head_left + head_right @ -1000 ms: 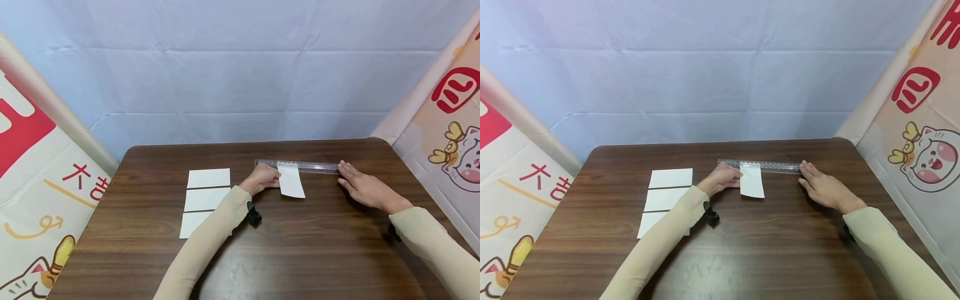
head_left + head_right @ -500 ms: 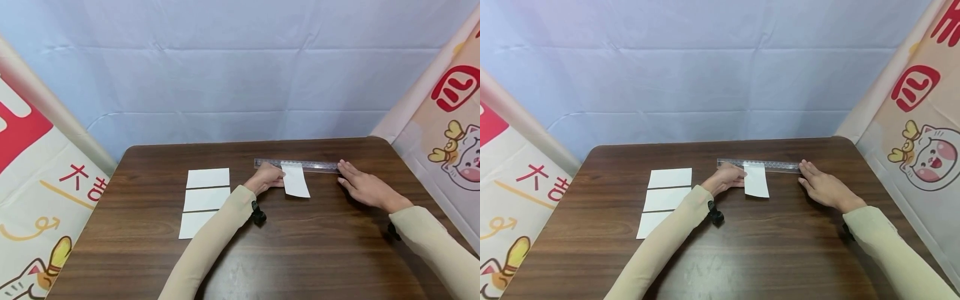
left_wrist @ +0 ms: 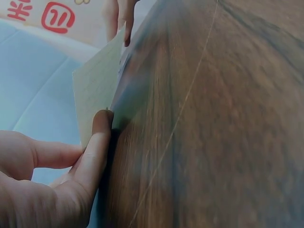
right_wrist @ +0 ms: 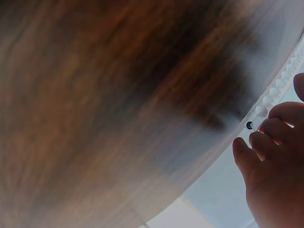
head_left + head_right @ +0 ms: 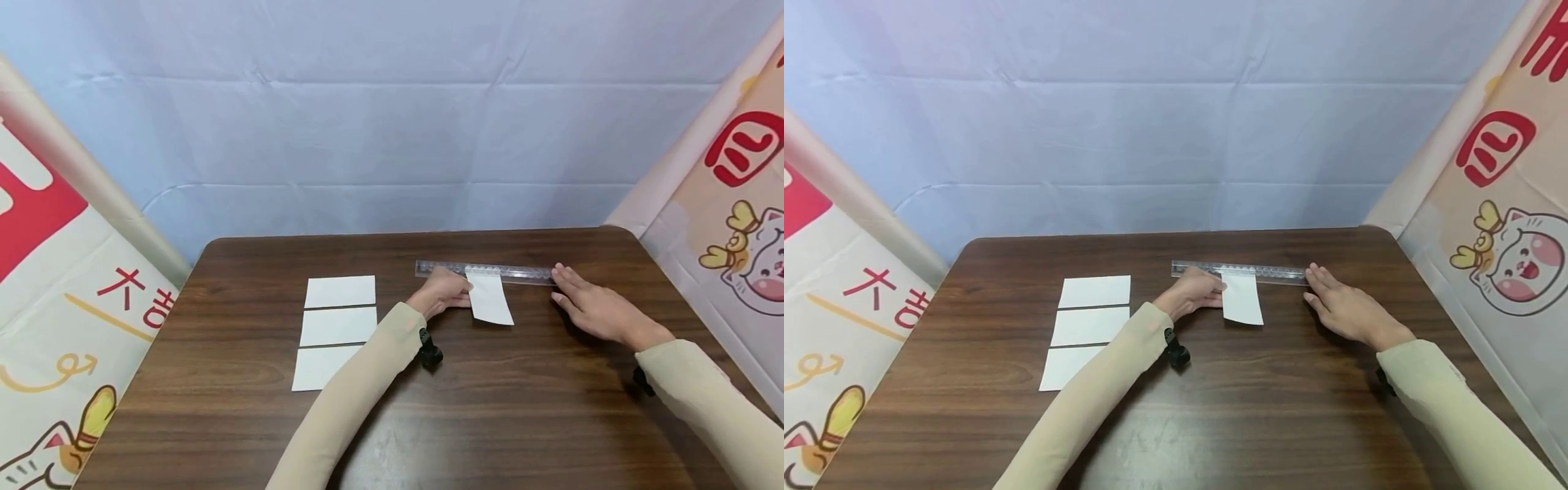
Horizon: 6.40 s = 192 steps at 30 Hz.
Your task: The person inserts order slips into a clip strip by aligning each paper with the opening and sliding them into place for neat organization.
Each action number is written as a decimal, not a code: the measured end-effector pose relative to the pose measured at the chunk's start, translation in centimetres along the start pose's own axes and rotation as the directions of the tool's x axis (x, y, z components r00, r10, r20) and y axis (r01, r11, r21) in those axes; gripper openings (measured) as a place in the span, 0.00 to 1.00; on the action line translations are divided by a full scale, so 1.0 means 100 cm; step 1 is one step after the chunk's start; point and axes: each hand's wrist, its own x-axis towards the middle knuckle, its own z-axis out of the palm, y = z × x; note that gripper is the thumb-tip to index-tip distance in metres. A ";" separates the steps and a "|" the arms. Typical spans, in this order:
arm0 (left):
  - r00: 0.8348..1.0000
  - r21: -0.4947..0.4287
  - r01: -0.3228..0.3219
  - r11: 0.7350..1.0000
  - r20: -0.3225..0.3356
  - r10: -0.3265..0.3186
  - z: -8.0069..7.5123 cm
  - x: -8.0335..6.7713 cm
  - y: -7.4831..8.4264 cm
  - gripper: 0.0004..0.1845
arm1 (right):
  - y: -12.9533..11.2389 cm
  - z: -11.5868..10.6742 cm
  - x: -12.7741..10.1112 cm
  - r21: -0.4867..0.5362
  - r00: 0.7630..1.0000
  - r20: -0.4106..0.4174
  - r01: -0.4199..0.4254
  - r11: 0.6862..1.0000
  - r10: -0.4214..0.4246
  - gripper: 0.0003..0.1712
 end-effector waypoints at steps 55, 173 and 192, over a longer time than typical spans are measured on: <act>0.999 -0.067 -0.031 0.997 0.028 0.033 0.061 0.009 0.002 0.10 | 0.006 0.005 -0.003 0.000 1.000 -0.019 0.013 1.000 -0.013 0.38; 0.999 -0.095 -0.042 0.995 -0.014 0.041 0.116 0.016 0.005 0.05 | 0.002 -0.002 -0.004 0.004 0.999 -0.016 0.033 0.999 -0.033 0.37; 0.995 -0.109 -0.053 0.993 0.075 0.061 0.093 0.008 0.003 0.10 | 0.004 0.001 -0.001 -0.018 0.999 -0.006 0.033 0.999 -0.033 0.38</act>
